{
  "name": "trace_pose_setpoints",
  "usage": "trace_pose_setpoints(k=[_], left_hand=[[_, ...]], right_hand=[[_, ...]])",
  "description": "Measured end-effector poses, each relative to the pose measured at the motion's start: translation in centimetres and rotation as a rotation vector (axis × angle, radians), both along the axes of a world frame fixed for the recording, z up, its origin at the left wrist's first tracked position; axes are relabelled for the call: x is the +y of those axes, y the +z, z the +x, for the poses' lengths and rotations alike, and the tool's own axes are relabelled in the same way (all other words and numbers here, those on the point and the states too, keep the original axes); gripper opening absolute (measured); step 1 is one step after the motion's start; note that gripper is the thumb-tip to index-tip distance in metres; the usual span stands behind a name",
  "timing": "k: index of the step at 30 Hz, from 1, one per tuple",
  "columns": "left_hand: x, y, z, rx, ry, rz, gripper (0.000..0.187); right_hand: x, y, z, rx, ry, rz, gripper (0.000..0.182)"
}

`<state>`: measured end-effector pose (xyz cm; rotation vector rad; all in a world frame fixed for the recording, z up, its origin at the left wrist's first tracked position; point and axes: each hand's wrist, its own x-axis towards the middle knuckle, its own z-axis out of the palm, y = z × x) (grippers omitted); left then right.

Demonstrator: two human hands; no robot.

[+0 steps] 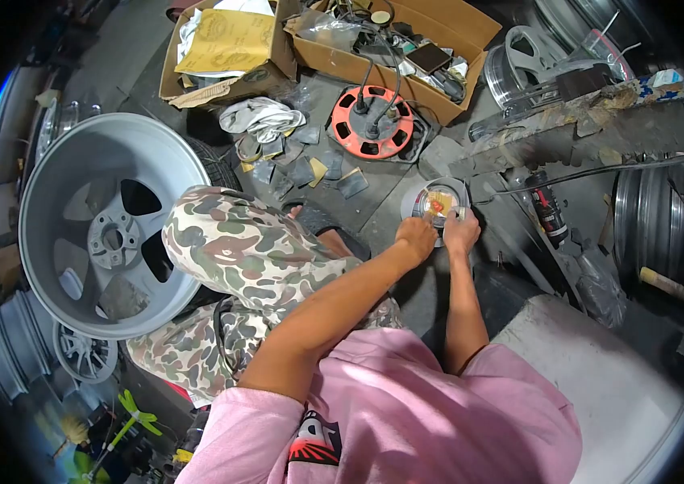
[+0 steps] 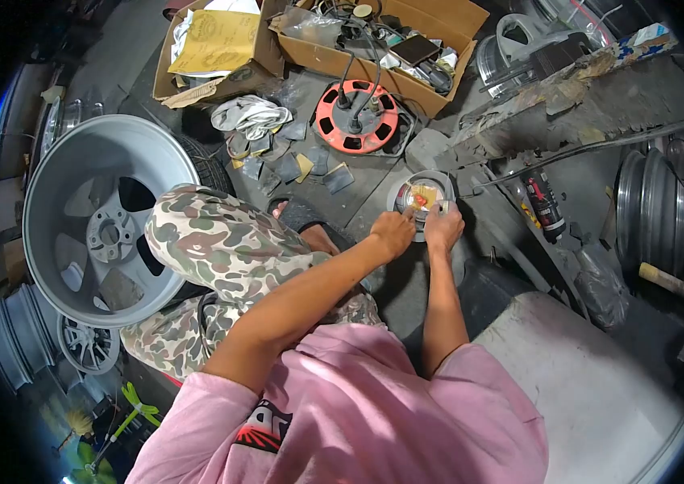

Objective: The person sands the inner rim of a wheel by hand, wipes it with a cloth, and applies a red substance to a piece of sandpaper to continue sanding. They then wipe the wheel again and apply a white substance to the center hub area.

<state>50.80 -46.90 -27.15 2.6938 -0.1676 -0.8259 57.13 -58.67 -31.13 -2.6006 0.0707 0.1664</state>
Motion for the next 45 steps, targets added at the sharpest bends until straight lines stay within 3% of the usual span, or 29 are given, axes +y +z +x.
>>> trace_pose_setpoints(k=[3,12,15,17,21,23,24,25,26,28,36,45], left_hand=[[0.1,-0.3,0.0,0.026,0.031,-0.015,0.032],[0.8,-0.5,-1.0,-0.033,0.018,-0.063,0.031],[2.6,4.2,-1.1,0.014,0.056,-0.17,0.03],[5.9,10.0,-1.7,-0.154,0.194,-0.231,0.026],[14.5,17.2,-3.4,-0.694,0.634,-0.554,0.027],[18.5,19.7,-4.6,-0.679,0.71,-0.554,0.03],[19.8,21.0,-5.4,-0.614,0.734,-0.704,0.03],[21.2,21.9,-6.3,-0.552,0.758,-0.853,0.03],[21.6,22.5,-7.4,-0.457,0.819,-1.179,0.03],[22.6,25.0,-10.6,-0.372,0.837,-1.366,0.028],[24.9,26.0,-20.2,-0.376,0.867,-1.534,0.032],[27.5,21.3,-23.4,-0.356,0.948,-1.877,0.041]], right_hand=[[-0.6,-0.2,0.7,0.058,-0.044,0.035,0.03],[-2.2,-1.7,2.6,0.183,0.118,0.152,0.044],[-1.4,2.3,3.1,0.236,0.168,0.266,0.045],[0.3,5.9,3.0,0.205,0.253,0.342,0.037],[4.1,13.3,2.8,0.446,0.373,0.897,0.014],[7.1,19.4,1.3,0.505,0.463,1.075,0.007],[8.4,21.2,1.0,0.534,0.5,1.114,0.008],[9.6,23.0,0.8,0.527,0.55,1.116,0.01],[10.7,24.5,0.0,0.487,0.538,1.104,0.013],[13.3,28.0,-1.2,0.476,0.625,0.993,0.021],[20.1,33.7,-5.7,0.478,0.998,0.616,0.021],[29.6,31.7,-6.6,0.711,1.15,0.393,0.02]])
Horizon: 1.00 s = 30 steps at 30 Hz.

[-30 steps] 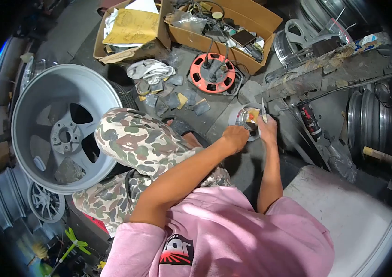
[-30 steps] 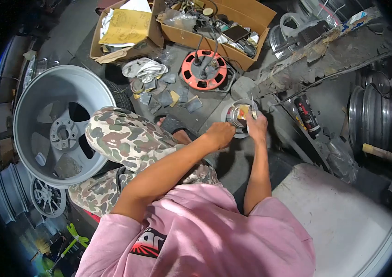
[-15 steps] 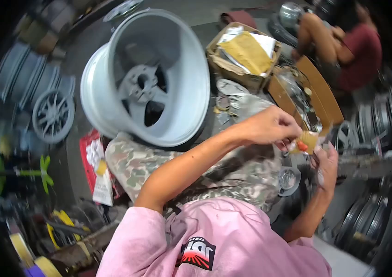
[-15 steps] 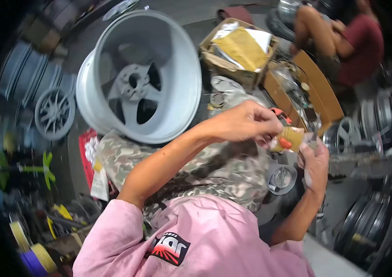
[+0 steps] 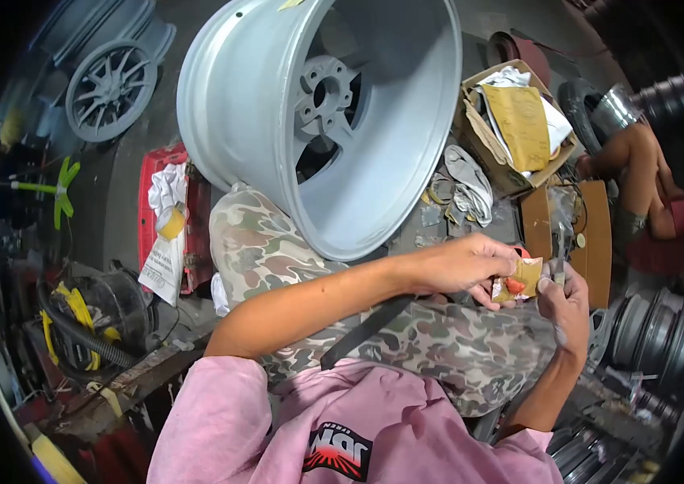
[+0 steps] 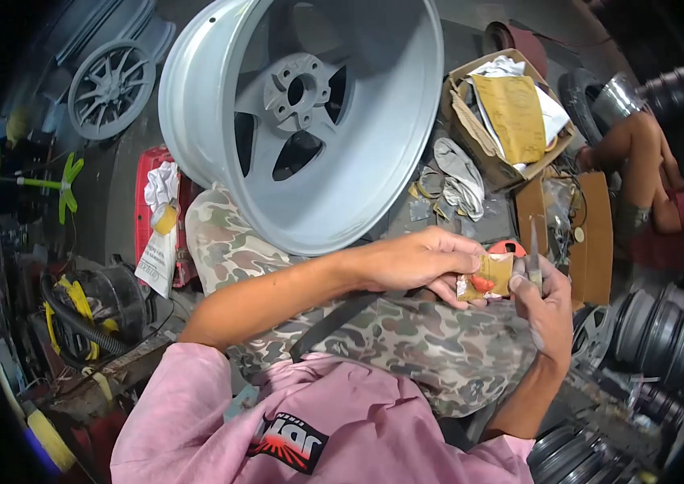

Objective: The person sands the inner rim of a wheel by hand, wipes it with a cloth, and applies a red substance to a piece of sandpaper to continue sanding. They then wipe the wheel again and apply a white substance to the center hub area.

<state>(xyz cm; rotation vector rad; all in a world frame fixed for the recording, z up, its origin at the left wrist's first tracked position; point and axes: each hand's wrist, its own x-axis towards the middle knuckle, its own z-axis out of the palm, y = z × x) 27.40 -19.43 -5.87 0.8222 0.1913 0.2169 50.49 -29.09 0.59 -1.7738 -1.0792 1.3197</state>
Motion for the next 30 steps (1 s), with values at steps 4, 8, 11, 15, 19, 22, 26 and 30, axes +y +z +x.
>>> trace_pose_setpoints(k=[4,8,11,15,19,22,26,30], left_hand=[[0.4,-0.2,-0.8,0.011,0.144,-0.148,0.053],[-0.3,-1.9,-0.6,-0.033,0.163,-0.293,0.071],[-1.7,-1.9,0.0,0.019,0.127,-0.294,0.075],[-2.6,-1.8,0.0,0.179,-0.006,-0.225,0.065],[-4.0,-3.9,0.8,0.168,0.131,-0.322,0.051],[-2.5,-5.0,0.4,0.121,0.242,-0.407,0.041],[0.8,-4.8,-1.0,0.25,0.448,0.113,0.037],[3.0,-1.9,-1.9,0.089,0.578,-0.376,0.034]], right_hand=[[3.7,-2.7,2.4,0.11,-0.083,0.039,0.02],[5.3,-7.1,3.4,-0.145,-0.065,0.04,0.023],[5.2,-8.6,2.4,-0.374,0.024,0.106,0.026],[6.0,-8.7,1.5,-0.475,0.084,0.061,0.026],[5.7,-9.8,1.5,-0.534,0.145,0.044,0.027],[6.5,-8.0,0.7,-0.639,0.191,-0.082,0.03],[5.8,-8.8,1.2,-0.781,0.23,0.026,0.031],[5.7,-7.6,0.7,-0.732,0.215,-0.025,0.034]])
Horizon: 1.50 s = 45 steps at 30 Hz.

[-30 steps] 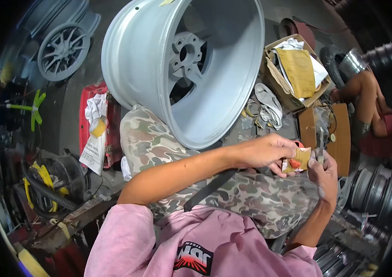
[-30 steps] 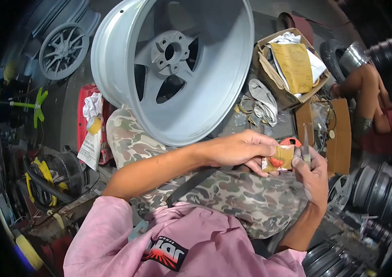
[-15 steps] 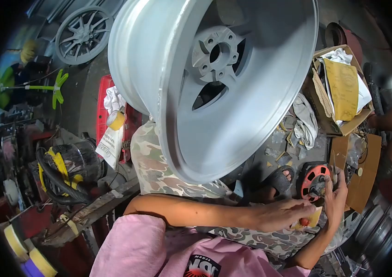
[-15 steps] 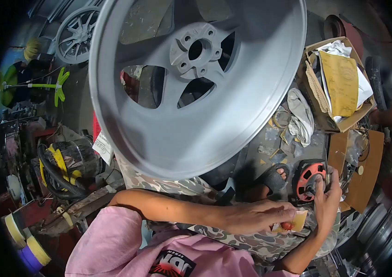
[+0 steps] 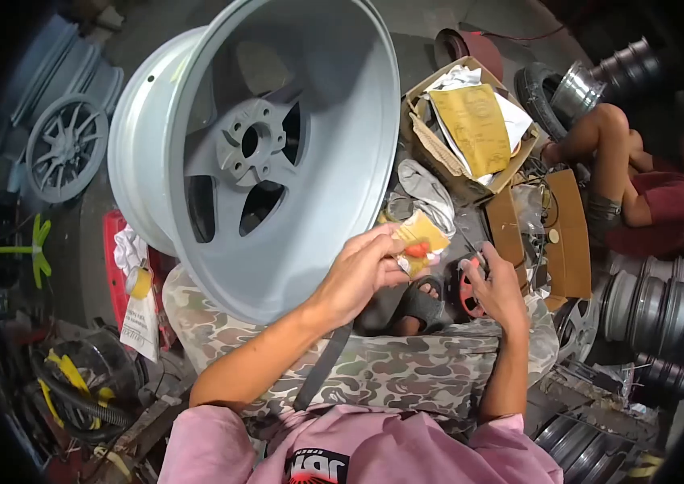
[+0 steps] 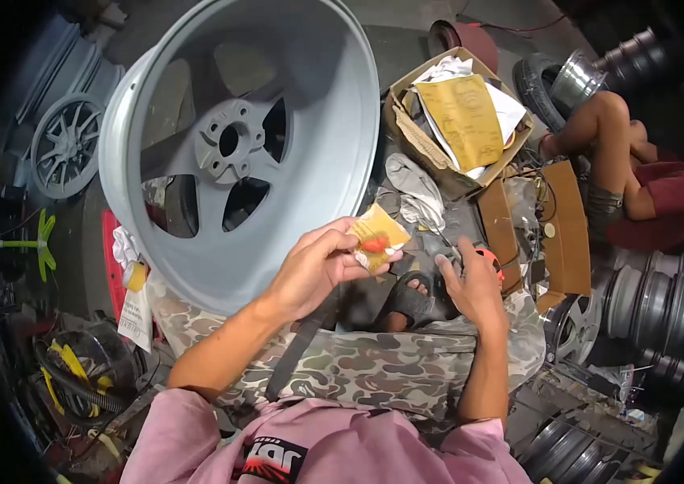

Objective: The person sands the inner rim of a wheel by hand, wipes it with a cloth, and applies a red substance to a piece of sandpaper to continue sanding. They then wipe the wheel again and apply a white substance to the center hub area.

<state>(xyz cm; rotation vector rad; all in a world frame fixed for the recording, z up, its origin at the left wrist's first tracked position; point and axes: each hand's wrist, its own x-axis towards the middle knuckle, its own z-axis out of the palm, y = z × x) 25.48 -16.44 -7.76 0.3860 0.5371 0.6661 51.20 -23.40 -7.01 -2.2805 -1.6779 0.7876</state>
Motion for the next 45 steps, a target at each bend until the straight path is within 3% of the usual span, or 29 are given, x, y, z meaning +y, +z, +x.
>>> trace_pose_setpoints(k=[5,7,11,13,17,28,45], left_hand=[[0.7,0.3,-0.6,0.069,0.048,0.118,0.028],[0.8,0.5,-0.5,0.117,0.039,0.168,0.028],[1.3,-0.1,-0.6,0.165,0.123,0.197,0.03],[2.0,-1.3,-0.9,0.266,0.156,0.277,0.029],[2.2,0.0,-1.3,0.392,0.159,0.247,0.029],[1.9,0.4,-1.4,0.271,0.127,0.297,0.036],[2.0,0.4,-1.6,0.362,0.07,0.371,0.036]], right_hand=[[-0.7,0.2,-0.4,0.018,-0.014,-0.072,0.032],[-1.1,0.0,-0.8,0.182,-0.076,0.129,0.031],[-0.9,0.5,-1.4,0.198,-0.078,0.267,0.028],[-0.5,1.3,-2.0,0.227,0.117,0.491,0.023],[-0.2,2.1,-3.9,0.246,0.217,0.622,0.026],[-0.3,2.3,-5.2,0.236,0.157,0.712,0.012],[-0.6,2.9,-4.9,0.424,0.18,0.467,0.014]])
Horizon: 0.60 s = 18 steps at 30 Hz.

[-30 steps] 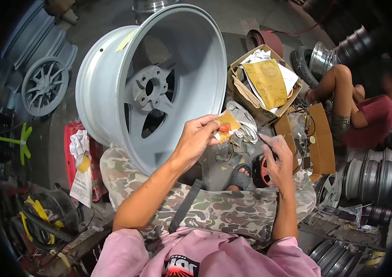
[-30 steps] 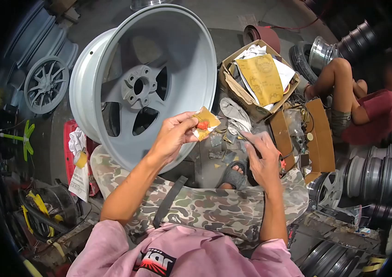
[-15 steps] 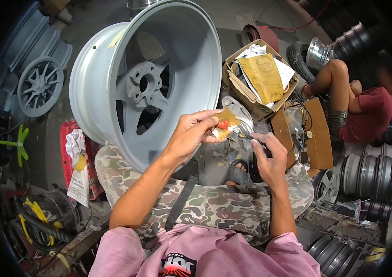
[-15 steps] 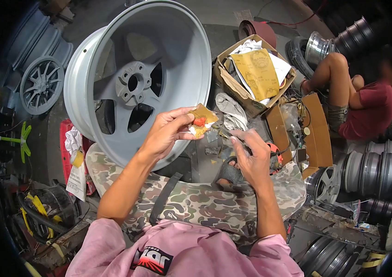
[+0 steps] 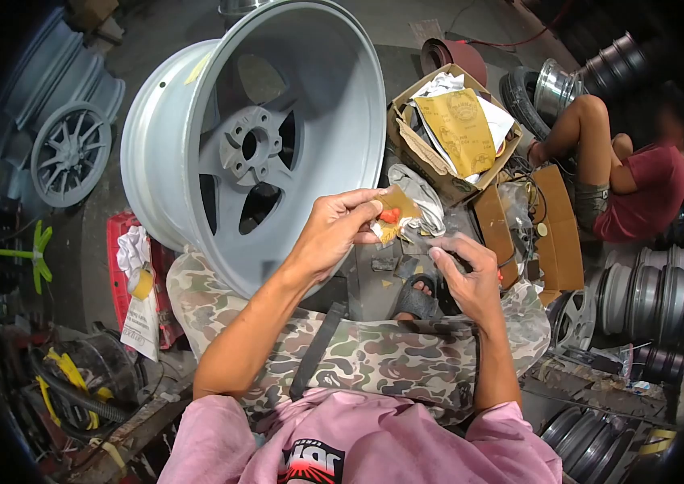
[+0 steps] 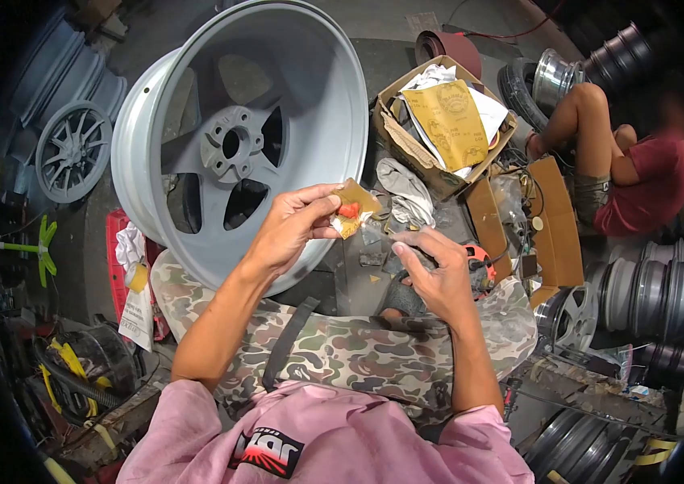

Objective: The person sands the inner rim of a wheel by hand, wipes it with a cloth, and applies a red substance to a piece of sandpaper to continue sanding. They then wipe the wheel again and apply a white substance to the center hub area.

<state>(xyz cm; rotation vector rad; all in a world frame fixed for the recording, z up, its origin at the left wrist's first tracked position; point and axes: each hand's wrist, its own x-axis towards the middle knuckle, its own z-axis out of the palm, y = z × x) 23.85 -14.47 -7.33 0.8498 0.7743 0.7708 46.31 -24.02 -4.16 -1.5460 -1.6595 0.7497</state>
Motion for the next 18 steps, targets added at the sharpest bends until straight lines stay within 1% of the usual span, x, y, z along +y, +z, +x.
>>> trace_pose_setpoints(k=[2,4,5,7,9,10,11,12,16,18], left_hand=[[0.0,0.6,0.1,-0.016,0.033,-0.004,0.036],[0.1,1.1,0.3,-0.029,0.14,-0.087,0.037],[0.2,0.6,0.3,-0.036,0.14,-0.084,0.037],[0.4,-0.6,0.0,-0.031,0.076,-0.096,0.039],[0.4,-0.8,-0.1,-0.056,0.056,-0.125,0.039],[0.3,-0.6,-0.1,-0.076,0.04,-0.156,0.039],[0.3,-0.4,-0.1,-0.076,0.039,-0.154,0.039],[0.2,-0.2,-0.1,-0.13,0.018,-0.17,0.038],[0.0,0.5,-0.2,-0.265,-0.002,-0.21,0.035],[0.0,0.3,-0.2,-0.285,-0.001,-0.227,0.034]], right_hand=[[-0.1,-0.5,0.5,-0.001,0.004,0.011,0.014],[-0.2,-0.5,0.7,-0.009,0.01,0.025,0.014],[-0.2,-0.3,0.7,0.02,-0.031,0.024,0.015],[-0.1,-0.2,0.6,0.045,-0.076,0.025,0.016],[0.2,-0.7,0.3,-0.029,-0.054,0.22,0.023],[0.2,-0.7,0.2,-0.031,-0.055,0.223,0.023],[0.2,-0.7,0.0,-0.056,-0.061,0.243,0.027],[0.2,-0.7,-0.1,-0.081,-0.067,0.262,0.031],[0.4,-1.0,-0.5,-0.117,-0.078,0.314,0.036],[0.4,-1.2,-0.7,-0.172,-0.088,0.359,0.038]])
